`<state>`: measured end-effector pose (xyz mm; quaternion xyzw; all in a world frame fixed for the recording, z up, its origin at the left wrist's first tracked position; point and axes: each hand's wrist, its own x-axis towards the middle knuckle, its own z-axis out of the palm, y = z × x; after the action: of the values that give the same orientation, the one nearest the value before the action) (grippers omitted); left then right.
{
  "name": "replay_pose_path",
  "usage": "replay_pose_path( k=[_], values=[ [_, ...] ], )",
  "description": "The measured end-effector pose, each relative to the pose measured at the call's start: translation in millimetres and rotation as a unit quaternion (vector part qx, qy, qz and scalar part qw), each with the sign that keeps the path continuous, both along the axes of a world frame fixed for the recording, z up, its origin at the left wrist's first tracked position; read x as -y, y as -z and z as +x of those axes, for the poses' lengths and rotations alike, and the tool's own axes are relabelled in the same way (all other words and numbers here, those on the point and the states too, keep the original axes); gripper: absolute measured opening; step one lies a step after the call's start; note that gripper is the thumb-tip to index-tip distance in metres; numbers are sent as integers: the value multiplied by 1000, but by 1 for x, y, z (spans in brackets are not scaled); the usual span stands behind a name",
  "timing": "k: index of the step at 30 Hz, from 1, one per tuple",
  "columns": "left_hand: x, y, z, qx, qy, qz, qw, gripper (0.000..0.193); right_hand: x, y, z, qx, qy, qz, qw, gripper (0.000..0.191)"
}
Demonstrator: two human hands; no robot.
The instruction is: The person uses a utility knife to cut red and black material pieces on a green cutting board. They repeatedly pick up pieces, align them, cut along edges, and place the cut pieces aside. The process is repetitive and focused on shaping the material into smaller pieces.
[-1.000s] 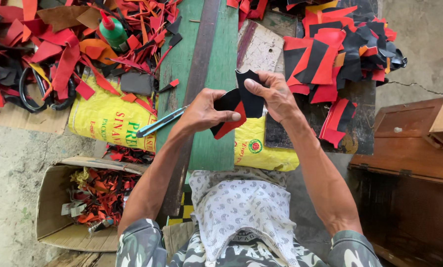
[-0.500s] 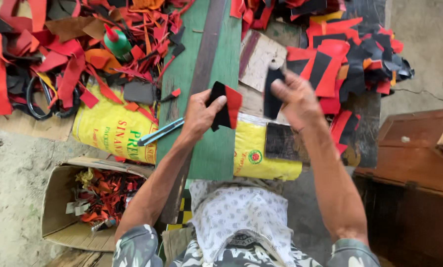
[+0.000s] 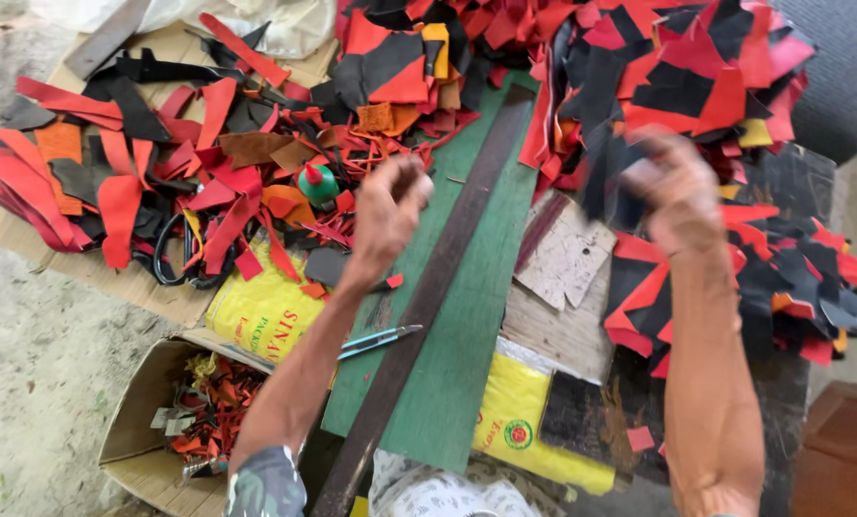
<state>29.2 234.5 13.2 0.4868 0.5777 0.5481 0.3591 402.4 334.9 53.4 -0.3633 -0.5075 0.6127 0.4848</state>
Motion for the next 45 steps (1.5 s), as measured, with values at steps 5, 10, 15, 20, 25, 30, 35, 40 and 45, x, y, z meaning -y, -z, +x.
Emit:
replay_pose_path(
  k=[5, 10, 15, 20, 25, 30, 35, 40, 45],
  values=[
    [-117, -15, -54, -267, -93, 128, 951, 34, -13, 18, -10, -117, 283, -44, 951, 77],
    [-183, -3, -84, -440, -2, 42, 897, 76, 112, 85, -81, 261, 118, 111, 952, 67],
    [-199, 2, -94, -561, -17, 38, 827, 77, 160, 109, -98, 365, 124, 186, 904, 53],
    [-206, -18, -118, -521, 19, 98, 848, 16, 157, 121, -95, 351, 143, 174, 909, 48],
    [-200, -63, -90, -397, 196, 93, 892, 14, 152, 123, -94, 221, 149, 107, 958, 41],
    [-119, -58, 19, -272, 497, -12, 824, 37, 142, 108, -63, -191, 66, -176, 964, 38],
    [-83, -26, 79, -201, 507, -10, 838, 55, 156, 116, -51, -104, 144, -171, 969, 33],
    [-72, 12, 96, 102, 439, -150, 880, 56, 189, 125, -35, -148, 217, -168, 950, 30],
    [-66, 59, 144, -49, 343, -31, 938, 41, 204, 116, -21, -119, 195, -179, 957, 30]
  ],
)
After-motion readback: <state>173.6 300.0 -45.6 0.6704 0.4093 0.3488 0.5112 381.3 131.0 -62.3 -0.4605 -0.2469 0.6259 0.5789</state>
